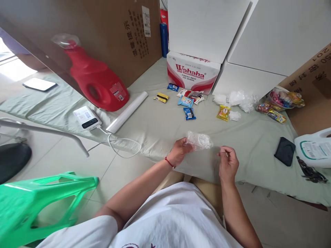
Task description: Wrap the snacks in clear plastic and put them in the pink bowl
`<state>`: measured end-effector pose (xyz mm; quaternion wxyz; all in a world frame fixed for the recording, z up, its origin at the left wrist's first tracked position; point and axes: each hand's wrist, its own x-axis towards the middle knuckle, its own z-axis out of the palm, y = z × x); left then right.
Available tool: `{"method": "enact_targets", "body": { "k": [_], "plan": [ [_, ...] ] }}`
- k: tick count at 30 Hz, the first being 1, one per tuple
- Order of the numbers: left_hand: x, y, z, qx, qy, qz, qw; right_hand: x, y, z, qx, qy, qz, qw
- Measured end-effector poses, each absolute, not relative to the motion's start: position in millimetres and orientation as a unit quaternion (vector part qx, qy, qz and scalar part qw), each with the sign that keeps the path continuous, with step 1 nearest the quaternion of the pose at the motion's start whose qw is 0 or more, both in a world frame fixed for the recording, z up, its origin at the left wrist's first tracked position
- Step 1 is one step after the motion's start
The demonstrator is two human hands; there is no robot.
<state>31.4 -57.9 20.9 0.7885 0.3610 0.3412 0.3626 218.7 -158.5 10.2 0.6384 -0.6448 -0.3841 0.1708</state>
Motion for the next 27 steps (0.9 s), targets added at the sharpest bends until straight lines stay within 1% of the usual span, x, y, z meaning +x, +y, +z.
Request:
{"method": "enact_targets", "body": {
  "k": [2, 5, 6, 8, 13, 16, 20, 24, 27],
  "plan": [
    [31.2, -57.2, 24.1, 0.383, 0.327, 0.335, 0.796, 215.4, -155.2, 23.4, -0.630, -0.515, 0.123, 0.568],
    [35.0, -58.5, 26.0, 0.389, 0.301, 0.308, 0.815, 206.4, -147.6, 33.6, -0.599, -0.650, 0.147, 0.444],
    [36.2, -59.3, 25.5, 0.378, 0.298, 0.305, 0.822, 203.9, -145.7, 33.4, -0.594, -0.664, 0.161, 0.424],
    [37.2, -60.4, 23.1, 0.345, 0.310, 0.308, 0.830, 200.7, -144.8, 28.5, -0.596, -0.661, 0.185, 0.417],
    [31.9, -60.6, 17.6, 0.281, 0.335, 0.317, 0.841, 196.5, -154.4, 10.1, -0.649, -0.556, 0.254, 0.452],
    [30.5, -63.6, 16.7, 0.309, 0.321, 0.303, 0.843, 188.7, -156.8, 4.7, -0.671, -0.455, 0.320, 0.490],
    [33.6, -68.3, 12.4, 0.415, 0.322, 0.302, 0.796, 176.2, -150.7, 8.3, -0.639, -0.394, 0.383, 0.538],
    [27.7, -59.6, 8.5, 0.345, 0.347, 0.370, 0.790, 178.4, -143.4, 21.0, -0.599, -0.266, 0.414, 0.632],
    [16.7, -45.3, 5.8, 0.316, 0.370, 0.378, 0.787, 191.4, -141.2, 28.2, -0.590, -0.197, 0.443, 0.646]
  ]
}}
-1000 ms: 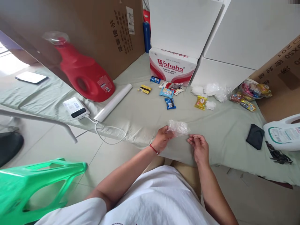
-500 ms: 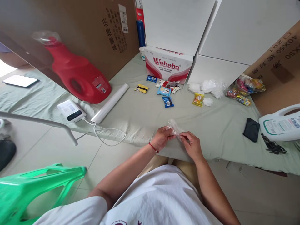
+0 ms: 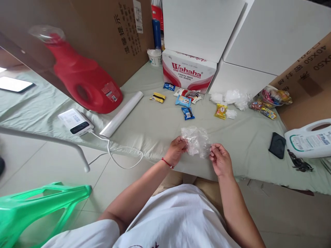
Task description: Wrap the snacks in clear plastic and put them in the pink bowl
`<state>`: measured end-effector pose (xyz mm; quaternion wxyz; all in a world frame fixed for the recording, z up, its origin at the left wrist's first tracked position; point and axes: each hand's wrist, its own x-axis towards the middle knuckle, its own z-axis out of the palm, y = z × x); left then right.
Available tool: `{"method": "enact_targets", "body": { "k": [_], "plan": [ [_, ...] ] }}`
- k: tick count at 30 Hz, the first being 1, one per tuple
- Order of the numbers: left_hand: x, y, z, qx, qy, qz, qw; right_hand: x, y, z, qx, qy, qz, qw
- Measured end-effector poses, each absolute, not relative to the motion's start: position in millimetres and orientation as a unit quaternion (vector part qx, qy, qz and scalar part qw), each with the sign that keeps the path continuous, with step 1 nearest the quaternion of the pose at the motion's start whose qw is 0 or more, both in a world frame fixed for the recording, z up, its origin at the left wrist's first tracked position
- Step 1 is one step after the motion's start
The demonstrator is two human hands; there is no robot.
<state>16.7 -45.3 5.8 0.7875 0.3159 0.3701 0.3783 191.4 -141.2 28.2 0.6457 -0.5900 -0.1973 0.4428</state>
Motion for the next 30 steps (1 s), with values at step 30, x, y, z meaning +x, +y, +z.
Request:
{"method": "enact_targets", "body": {
  "k": [30],
  "plan": [
    [-11.8, -7.1, 14.6, 0.522, 0.438, 0.373, 0.630, 230.0, -143.8, 13.2, -0.616, -0.143, 0.458, 0.625]
  ]
}}
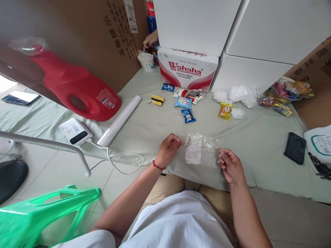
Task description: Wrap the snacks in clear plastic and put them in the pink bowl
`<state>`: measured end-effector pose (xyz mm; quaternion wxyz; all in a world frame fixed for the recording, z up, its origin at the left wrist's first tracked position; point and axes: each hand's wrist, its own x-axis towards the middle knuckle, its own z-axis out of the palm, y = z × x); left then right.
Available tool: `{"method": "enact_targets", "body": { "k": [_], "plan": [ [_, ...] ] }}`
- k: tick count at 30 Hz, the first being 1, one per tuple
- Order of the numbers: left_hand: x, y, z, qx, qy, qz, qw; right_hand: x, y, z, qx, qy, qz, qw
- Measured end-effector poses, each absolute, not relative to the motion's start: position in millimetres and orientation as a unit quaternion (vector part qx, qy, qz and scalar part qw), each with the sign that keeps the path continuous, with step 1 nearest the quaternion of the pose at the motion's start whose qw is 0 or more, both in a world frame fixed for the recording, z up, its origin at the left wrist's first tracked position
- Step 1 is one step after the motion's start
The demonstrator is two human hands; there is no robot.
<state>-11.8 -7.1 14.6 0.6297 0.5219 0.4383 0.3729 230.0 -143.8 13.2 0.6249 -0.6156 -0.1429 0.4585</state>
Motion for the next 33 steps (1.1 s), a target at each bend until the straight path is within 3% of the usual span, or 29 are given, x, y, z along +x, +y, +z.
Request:
{"method": "enact_targets", "body": {
  "k": [3, 8, 11, 14, 18, 23, 33],
  "plan": [
    [-16.9, -1.1, 15.8, 0.484, 0.491, 0.365, 0.625, 240.8, -146.4, 15.8, -0.618, -0.140, 0.448, 0.631],
    [10.2, -4.3, 16.2, 0.679, 0.532, 0.298, 0.408, 240.8, -144.7, 17.6, -0.616, -0.141, 0.456, 0.627],
    [37.7, -9.3, 13.6, 0.736, 0.514, 0.255, 0.359, 235.0, -141.6, 17.2, -0.618, -0.144, 0.460, 0.621],
    [48.4, -7.8, 9.9, 0.740, 0.472, 0.251, 0.408, 235.2, -142.2, 17.4, -0.623, -0.146, 0.451, 0.622],
    [32.4, 1.3, 11.3, 0.627, 0.433, 0.312, 0.567, 243.7, -148.3, 19.1, -0.624, -0.152, 0.436, 0.630],
    [8.9, 4.9, 25.2, 0.466, 0.396, 0.299, 0.733, 246.9, -147.7, 21.4, -0.628, -0.169, 0.457, 0.606],
    [-25.1, 21.9, 15.4, 0.420, 0.438, 0.291, 0.739, 264.5, -136.7, 24.3, -0.641, -0.188, 0.437, 0.603]
  ]
}}
